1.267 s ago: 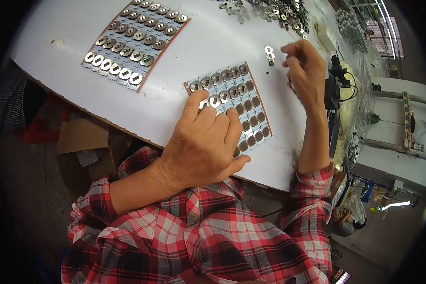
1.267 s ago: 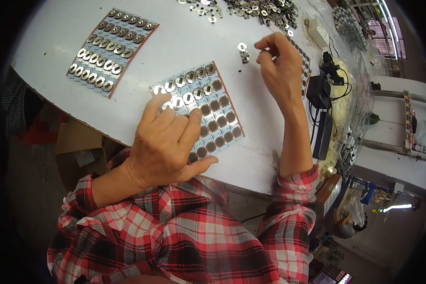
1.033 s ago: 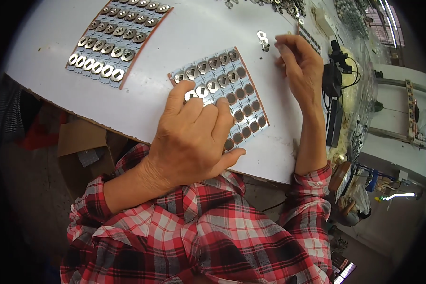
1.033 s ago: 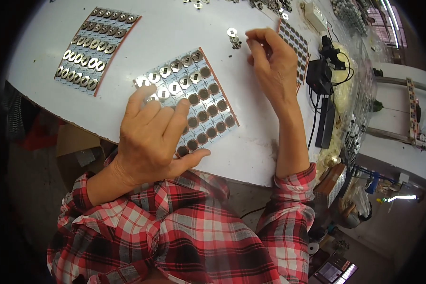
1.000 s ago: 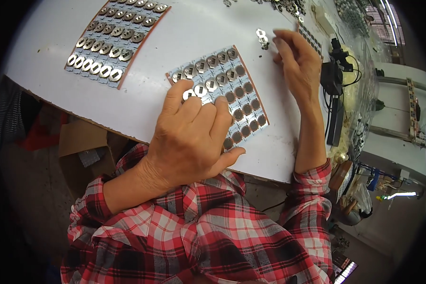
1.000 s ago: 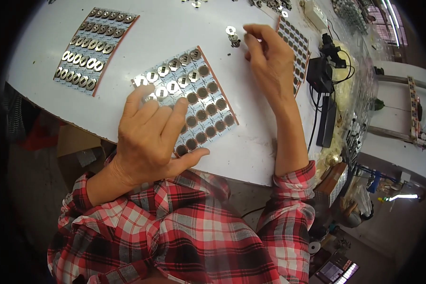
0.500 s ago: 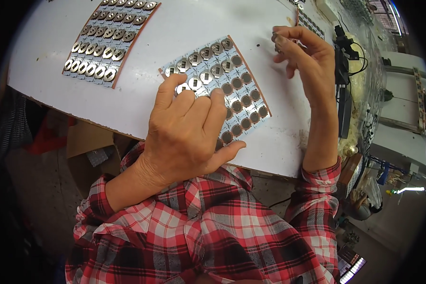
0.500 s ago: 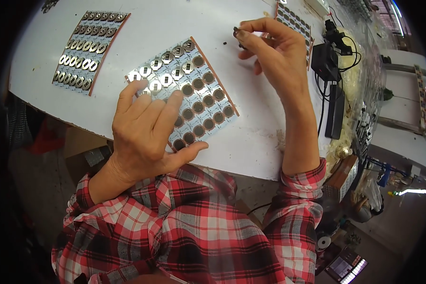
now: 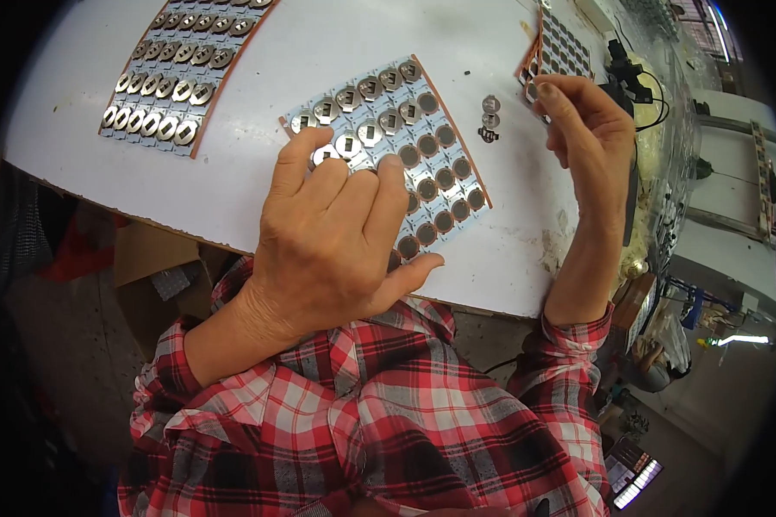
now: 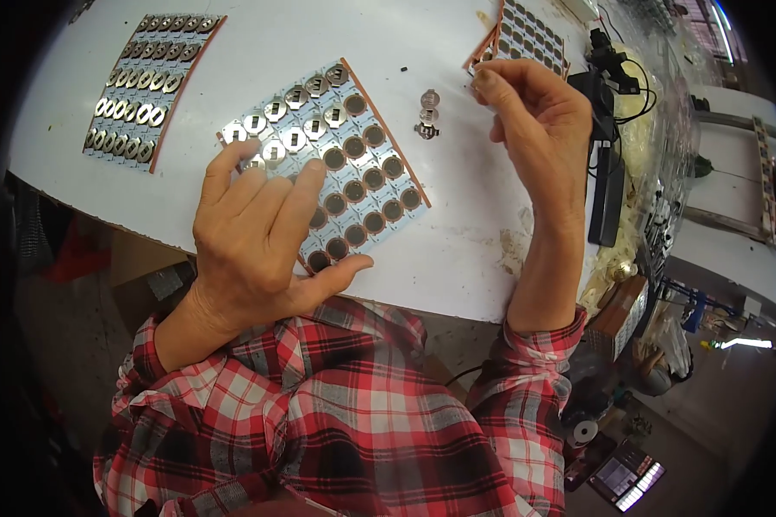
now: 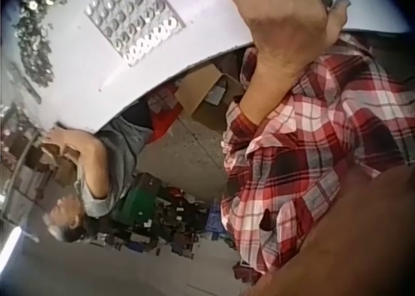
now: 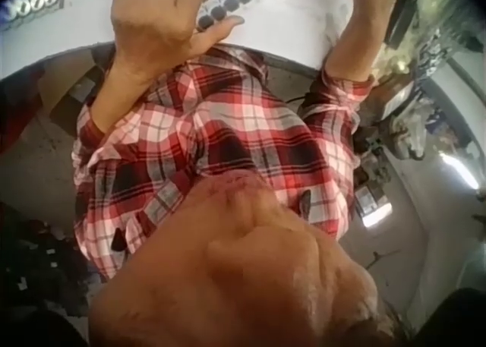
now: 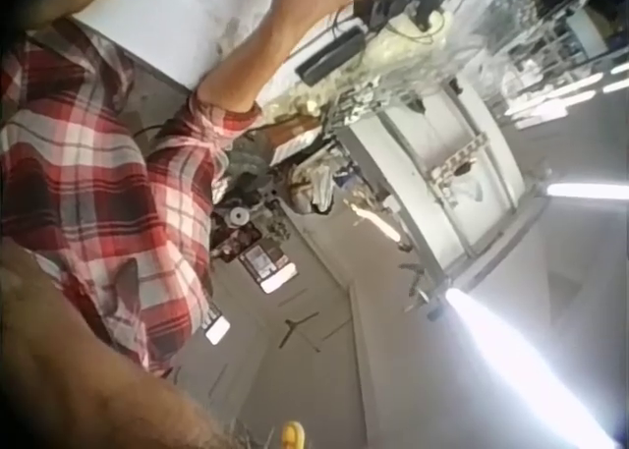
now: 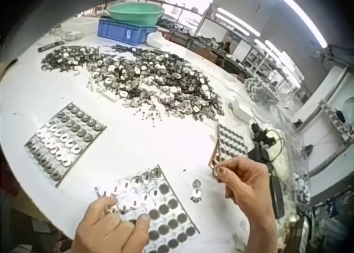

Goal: Placing small metal components into circular slots on structured trays at a factory workbench.

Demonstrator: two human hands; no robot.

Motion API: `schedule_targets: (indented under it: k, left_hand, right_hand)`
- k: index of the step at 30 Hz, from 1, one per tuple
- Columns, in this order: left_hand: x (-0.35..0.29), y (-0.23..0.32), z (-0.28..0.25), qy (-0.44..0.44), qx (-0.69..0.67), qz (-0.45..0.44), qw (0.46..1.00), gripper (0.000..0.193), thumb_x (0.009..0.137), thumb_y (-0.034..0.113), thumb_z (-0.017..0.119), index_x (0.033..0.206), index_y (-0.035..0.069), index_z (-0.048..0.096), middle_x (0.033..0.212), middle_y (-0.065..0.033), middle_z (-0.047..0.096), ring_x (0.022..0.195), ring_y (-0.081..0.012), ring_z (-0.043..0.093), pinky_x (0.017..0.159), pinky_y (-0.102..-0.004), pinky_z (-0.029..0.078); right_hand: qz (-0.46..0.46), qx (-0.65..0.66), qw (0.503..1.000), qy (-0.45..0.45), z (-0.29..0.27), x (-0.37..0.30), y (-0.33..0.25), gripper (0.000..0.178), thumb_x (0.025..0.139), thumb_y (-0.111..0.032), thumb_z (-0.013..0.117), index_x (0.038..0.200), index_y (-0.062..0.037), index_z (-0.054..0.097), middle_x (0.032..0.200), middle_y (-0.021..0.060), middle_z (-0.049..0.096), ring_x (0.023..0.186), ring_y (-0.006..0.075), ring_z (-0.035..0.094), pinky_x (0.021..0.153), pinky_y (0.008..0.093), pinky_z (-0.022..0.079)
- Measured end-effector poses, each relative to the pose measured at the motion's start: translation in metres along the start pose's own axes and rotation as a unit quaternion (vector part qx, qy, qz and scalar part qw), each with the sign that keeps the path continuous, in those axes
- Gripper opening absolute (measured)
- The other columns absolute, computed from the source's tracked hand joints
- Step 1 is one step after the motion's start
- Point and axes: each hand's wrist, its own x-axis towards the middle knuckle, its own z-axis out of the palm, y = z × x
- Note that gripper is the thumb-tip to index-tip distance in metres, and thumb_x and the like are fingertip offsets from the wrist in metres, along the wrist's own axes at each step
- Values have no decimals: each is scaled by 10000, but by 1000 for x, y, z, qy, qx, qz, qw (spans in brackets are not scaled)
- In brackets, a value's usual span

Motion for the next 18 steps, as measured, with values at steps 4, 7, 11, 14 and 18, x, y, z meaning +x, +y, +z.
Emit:
schedule_targets:
  k: [4,7,11,14,18]
  left_hand:
    - [1,0,1,13,5,2,1000,727,746,508,821,1115,-101,674,722,-90,564,653,-250,525,930,-529,498]
    - [1,0,1,20,5,2,1000,719,741,500,827,1111,-98,674,714,-89,558,649,-251,523,928,-525,499]
    - [1,0,2,22,11,4,1000,713,738,498,831,1106,-93,675,708,-87,552,647,-254,520,926,-520,501]
    - [0,0,2,21,8,3,1000,715,736,499,834,1108,-91,676,709,-85,550,653,-255,523,926,-518,503]
    - [1,0,2,21,15,7,1000,714,737,503,833,1105,-89,678,705,-83,548,655,-252,527,924,-516,504]
  right_hand:
    - [10,10,999,-50,7,-3,7,207,943,-193,747,1062,-24,761,803,9,705,563,18,530,446,179,334]
    - [-45,-67,995,-62,24,-5,5,160,937,-148,738,1028,-17,753,797,1,702,612,19,549,501,181,377]
    - [-47,-58,992,-99,24,-3,11,123,928,-126,739,950,-6,725,758,-13,675,646,22,559,553,184,414]
    - [19,53,992,-114,15,-3,-1,115,930,-113,737,947,-2,711,750,-15,662,617,30,554,507,181,391]
    - [41,86,992,-85,12,-4,-2,142,947,-99,716,1042,5,721,810,10,686,604,41,575,457,183,391]
